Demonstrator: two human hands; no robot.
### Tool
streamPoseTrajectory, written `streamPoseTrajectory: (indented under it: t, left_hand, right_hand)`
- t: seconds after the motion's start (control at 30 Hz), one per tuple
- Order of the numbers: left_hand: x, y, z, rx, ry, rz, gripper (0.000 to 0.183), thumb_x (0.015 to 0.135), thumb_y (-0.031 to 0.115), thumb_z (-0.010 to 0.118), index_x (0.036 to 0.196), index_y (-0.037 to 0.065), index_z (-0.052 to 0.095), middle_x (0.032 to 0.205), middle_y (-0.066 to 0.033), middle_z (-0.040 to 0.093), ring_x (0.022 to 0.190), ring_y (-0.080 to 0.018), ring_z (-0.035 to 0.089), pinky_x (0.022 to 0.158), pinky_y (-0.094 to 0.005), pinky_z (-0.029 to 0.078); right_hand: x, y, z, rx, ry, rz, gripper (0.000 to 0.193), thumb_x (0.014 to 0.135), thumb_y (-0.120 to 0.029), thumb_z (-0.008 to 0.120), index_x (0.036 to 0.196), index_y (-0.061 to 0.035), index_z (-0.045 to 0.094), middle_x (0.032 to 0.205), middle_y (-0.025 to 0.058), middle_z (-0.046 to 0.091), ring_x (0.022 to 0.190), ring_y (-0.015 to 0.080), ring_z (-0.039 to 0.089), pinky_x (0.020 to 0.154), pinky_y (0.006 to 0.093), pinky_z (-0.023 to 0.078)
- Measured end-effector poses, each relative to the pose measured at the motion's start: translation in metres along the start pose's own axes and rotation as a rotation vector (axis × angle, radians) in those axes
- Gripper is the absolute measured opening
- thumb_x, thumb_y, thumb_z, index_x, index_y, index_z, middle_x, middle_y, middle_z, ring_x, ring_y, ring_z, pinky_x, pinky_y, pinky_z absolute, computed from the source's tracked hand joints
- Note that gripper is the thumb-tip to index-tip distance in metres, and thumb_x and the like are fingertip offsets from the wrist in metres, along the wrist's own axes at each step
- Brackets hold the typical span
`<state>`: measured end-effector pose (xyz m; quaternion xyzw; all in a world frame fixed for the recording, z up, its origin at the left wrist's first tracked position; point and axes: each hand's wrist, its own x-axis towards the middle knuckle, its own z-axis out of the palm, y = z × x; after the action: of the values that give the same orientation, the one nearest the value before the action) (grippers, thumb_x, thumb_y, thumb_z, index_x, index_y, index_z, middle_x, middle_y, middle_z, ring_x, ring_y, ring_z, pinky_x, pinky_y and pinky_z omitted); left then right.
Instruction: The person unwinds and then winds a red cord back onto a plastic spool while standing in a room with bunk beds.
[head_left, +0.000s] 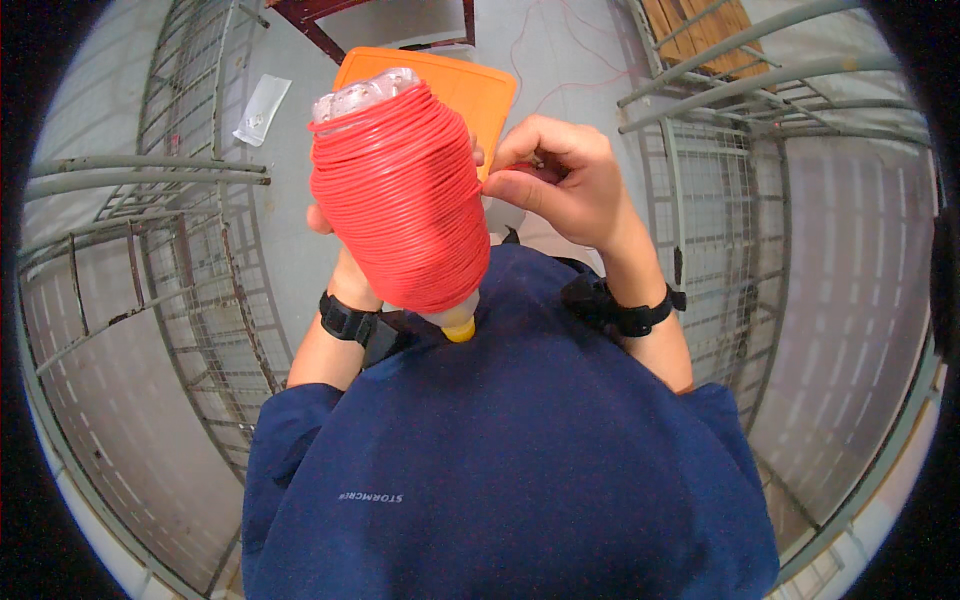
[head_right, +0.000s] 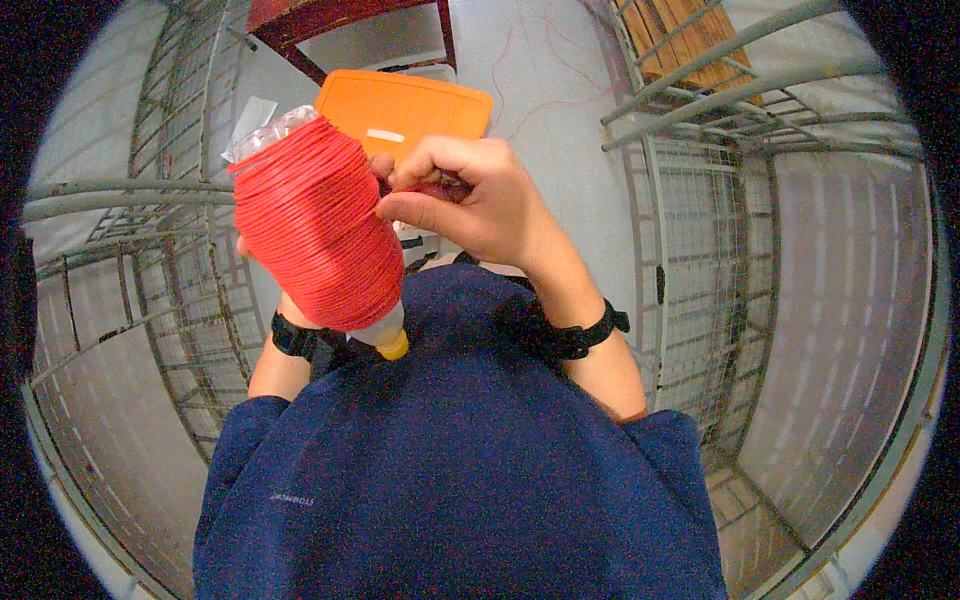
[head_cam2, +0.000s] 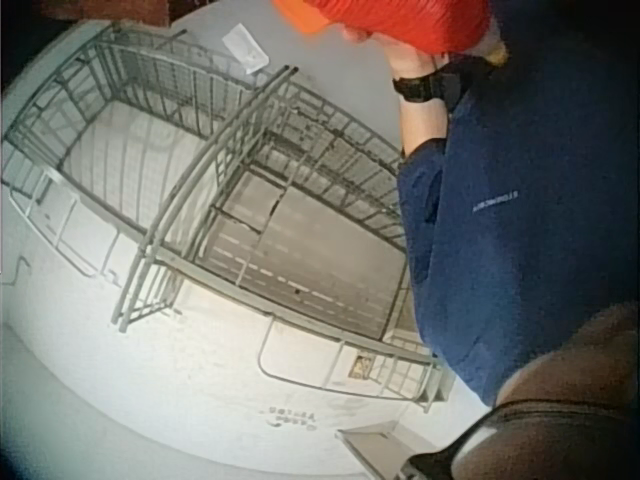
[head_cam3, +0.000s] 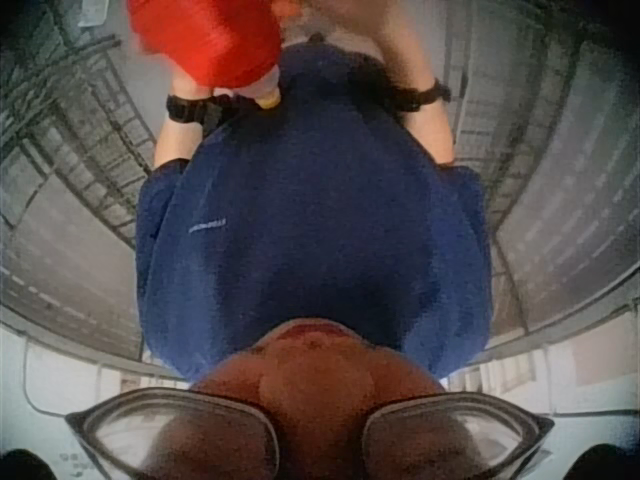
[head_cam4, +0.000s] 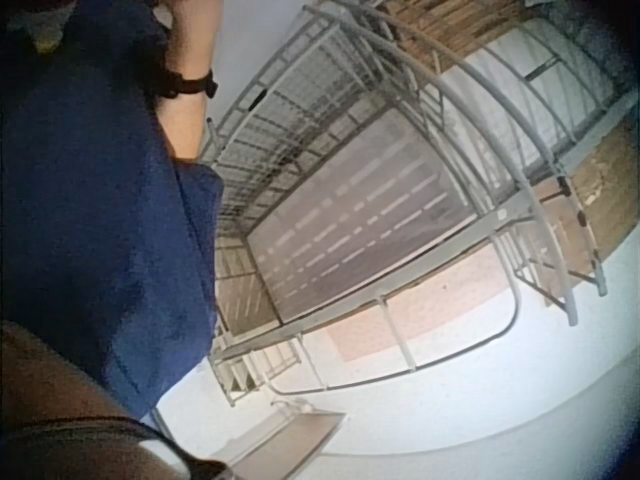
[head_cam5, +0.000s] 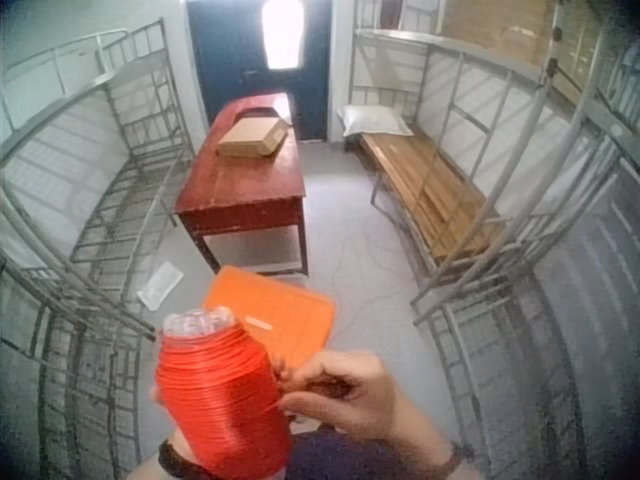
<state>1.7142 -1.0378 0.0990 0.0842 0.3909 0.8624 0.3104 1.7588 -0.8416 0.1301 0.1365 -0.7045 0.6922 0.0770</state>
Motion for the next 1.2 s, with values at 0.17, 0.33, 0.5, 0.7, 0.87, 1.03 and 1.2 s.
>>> streamPoseTrajectory:
  t: [0.17, 0.33, 0.5, 0.7, 0.87, 1.03, 1.2]
  left_hand:
    - [-0.001, -0.006, -0.029, -0.006, 0.1, 0.082, 0.118, 0.061, 0.091, 0.05, 0.138, 0.002, 0.041, 0.127, -0.0191, 0.057, 0.114, -0.0301, 0.057, 0.098, -0.0403, 0.05]
    - [0.006, -0.006, -0.038, -0.097, -0.093, 0.03, 0.117, 0.063, 0.092, 0.044, 0.139, 0.004, 0.042, 0.13, -0.0169, 0.056, 0.115, -0.029, 0.057, 0.099, -0.0411, 0.049]
    - [0.015, -0.011, -0.04, -0.229, -0.242, 0.117, 0.099, 0.073, 0.074, 0.064, 0.14, 0.004, 0.042, 0.133, -0.0154, 0.055, 0.117, -0.0287, 0.059, 0.099, -0.0441, 0.051]
    - [0.01, 0.012, -0.014, 0.079, 0.181, -0.081, 0.124, 0.056, 0.092, 0.053, 0.145, 0.007, 0.035, 0.141, -0.0161, 0.047, 0.127, -0.0321, 0.05, 0.106, -0.0462, 0.044]
    - [0.007, -0.006, -0.025, -0.013, -0.037, -0.046, 0.118, 0.06, 0.084, 0.063, 0.144, 0.005, 0.036, 0.139, -0.0179, 0.049, 0.123, -0.0329, 0.054, 0.103, -0.0462, 0.047]
    - [0.01, -0.007, -0.032, -0.39, -0.175, -0.073, 0.117, 0.059, 0.081, 0.067, 0.142, 0.003, 0.038, 0.135, -0.0205, 0.052, 0.118, -0.0342, 0.058, 0.099, -0.0455, 0.051]
    - [0.01, -0.016, -0.053, -0.196, -0.188, -0.065, 0.118, 0.059, 0.079, 0.07, 0.144, 0.004, 0.035, 0.136, -0.0198, 0.051, 0.118, -0.0331, 0.057, 0.099, -0.0456, 0.051]
  right_hand:
    - [-0.003, -0.004, -0.003, -0.035, -0.06, 0.01, 0.011, 0.085, -0.002, 0.072, 0.089, 0.001, 0.062, 0.08, 0.0007, 0.062, 0.07, 0.0038, 0.055, 0.06, 0.0187, 0.044]
    - [-0.004, 0.001, 0.0, 0.198, -0.047, 0.119, 0.014, 0.086, 0.0, 0.07, 0.092, 0.0009, 0.058, 0.084, 0.0021, 0.062, 0.073, 0.0044, 0.056, 0.064, 0.0186, 0.046]
    - [0.0, -0.004, 0.003, 0.182, -0.073, 0.147, 0.013, 0.086, 0.001, 0.07, 0.089, 0.0, 0.057, 0.084, 0.0024, 0.062, 0.074, 0.005, 0.056, 0.065, 0.0193, 0.047]
    - [-0.001, 0.0, 0.004, 0.202, -0.036, 0.14, 0.014, 0.085, -0.001, 0.072, 0.088, -0.0011, 0.058, 0.082, 0.0012, 0.061, 0.072, 0.0036, 0.055, 0.063, 0.018, 0.045]
    - [0.004, -0.002, -0.002, -0.009, -0.112, 0.183, 0.015, 0.084, -0.003, 0.073, 0.082, -0.0019, 0.058, 0.078, -0.0002, 0.061, 0.069, 0.003, 0.054, 0.061, 0.018, 0.044]
    - [0.003, 0.001, -0.002, 0.154, -0.051, 0.242, 0.015, 0.085, -0.004, 0.073, 0.08, -0.0016, 0.059, 0.076, -0.0013, 0.062, 0.067, 0.0026, 0.055, 0.057, 0.0178, 0.042]
    - [-0.002, 0.01, -0.008, 0.083, -0.12, 0.341, 0.013, 0.085, -0.004, 0.072, 0.082, -0.0014, 0.06, 0.075, -0.0001, 0.063, 0.066, 0.0028, 0.056, 0.056, 0.0183, 0.043]
